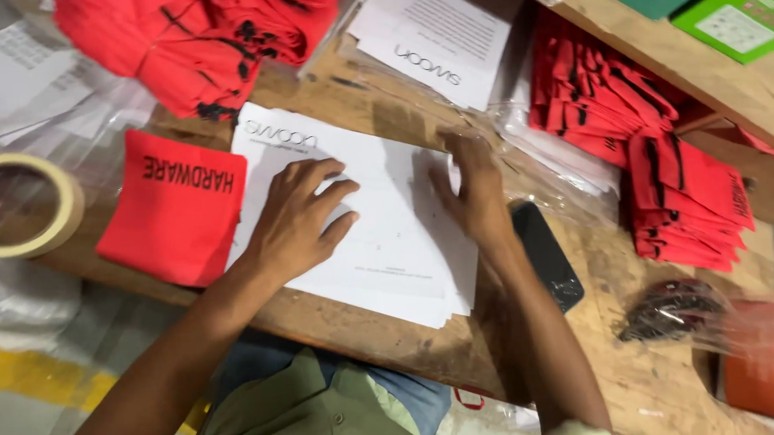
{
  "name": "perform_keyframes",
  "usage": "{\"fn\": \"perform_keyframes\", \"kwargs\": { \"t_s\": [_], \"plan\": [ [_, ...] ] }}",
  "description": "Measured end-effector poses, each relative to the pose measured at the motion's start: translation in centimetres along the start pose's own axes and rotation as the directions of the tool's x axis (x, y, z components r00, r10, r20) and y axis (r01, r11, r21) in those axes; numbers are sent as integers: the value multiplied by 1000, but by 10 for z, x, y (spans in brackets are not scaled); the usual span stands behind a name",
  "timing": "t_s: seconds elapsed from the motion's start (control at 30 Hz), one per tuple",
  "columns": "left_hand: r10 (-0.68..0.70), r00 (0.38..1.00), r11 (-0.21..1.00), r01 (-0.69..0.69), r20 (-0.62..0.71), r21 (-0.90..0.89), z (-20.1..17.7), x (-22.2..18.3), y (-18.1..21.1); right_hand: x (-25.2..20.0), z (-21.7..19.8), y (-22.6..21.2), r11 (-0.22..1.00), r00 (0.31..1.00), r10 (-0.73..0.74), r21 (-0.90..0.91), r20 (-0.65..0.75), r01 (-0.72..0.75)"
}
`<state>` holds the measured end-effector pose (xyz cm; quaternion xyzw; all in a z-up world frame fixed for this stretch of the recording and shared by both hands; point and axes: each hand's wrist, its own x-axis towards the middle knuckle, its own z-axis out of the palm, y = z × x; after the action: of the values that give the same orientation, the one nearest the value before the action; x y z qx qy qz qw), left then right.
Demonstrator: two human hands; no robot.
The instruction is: The person sits at a wooden workbench and folds white printed instruction sheets, then opens red zippered pouches and inserts the folded papers into them, repeating the process with additional pouches and sheets from the table.
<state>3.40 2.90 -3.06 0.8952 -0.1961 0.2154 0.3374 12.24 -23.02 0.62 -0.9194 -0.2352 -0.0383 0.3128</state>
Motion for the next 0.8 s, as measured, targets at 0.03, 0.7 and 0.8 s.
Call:
{"fn": "perform_keyframes", "kwargs": {
  "t_s": [0.03, 0.7, 0.8],
  "plan": [
    [-33, 999, 999, 34, 26, -27, 0, -1, -1, 19, 0, 17, 983, 987, -135, -136, -92, 121],
    [-87, 990, 995, 93, 110, -47, -6, 6, 1, 187, 51, 41, 942, 949, -292, -138, 119, 307],
    [-93, 989, 994, 98, 115, -38, -6, 7, 2, 186, 51, 46, 941, 945, -318, -92, 78, 325]
  ]
}}
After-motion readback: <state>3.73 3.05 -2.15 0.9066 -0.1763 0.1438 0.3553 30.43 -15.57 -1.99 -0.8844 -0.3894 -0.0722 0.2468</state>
